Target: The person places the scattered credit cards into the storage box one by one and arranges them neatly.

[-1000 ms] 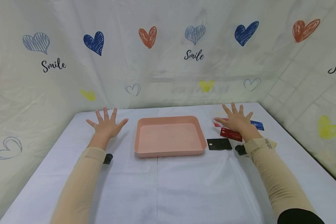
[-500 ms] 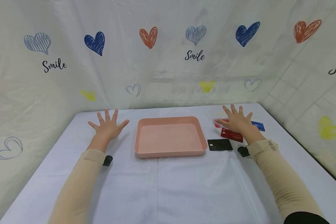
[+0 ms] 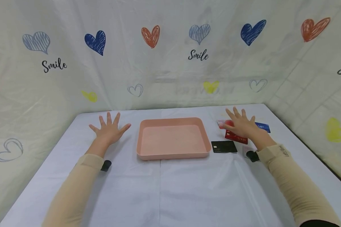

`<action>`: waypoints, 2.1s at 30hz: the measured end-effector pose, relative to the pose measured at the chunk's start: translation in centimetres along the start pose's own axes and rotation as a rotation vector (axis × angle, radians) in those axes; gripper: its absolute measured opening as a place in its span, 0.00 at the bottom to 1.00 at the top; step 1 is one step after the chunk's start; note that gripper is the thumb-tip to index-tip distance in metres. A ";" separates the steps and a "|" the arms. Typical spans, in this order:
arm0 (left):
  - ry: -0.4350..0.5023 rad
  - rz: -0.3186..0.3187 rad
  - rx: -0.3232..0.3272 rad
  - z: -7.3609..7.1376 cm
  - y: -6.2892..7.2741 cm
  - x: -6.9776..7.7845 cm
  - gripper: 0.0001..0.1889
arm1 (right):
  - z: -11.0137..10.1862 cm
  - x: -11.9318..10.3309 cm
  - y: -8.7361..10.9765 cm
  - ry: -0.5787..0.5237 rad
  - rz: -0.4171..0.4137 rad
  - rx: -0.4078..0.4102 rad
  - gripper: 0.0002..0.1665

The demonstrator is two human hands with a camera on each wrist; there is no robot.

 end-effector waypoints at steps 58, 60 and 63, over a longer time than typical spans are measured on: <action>-0.085 0.292 -0.038 2.6 4.7 5.2 0.59 | 3.2 -2.7 6.1 0.045 -0.334 -0.072 0.56; -0.095 0.301 -0.051 2.9 4.9 5.4 0.59 | 3.1 -2.7 6.0 0.048 -0.344 -0.068 0.56; -0.093 0.311 -0.070 3.3 5.1 5.6 0.59 | 3.1 -2.6 5.9 0.046 -0.343 -0.072 0.53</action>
Point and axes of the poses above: each hand's wrist, its own y-axis away from the middle knuckle, its own z-axis out of the palm, x = y × z, the point moved 7 cm from there along -y, towards the middle knuckle, and after that the axes turned 9 degrees about -x, right-handed, at the moved point
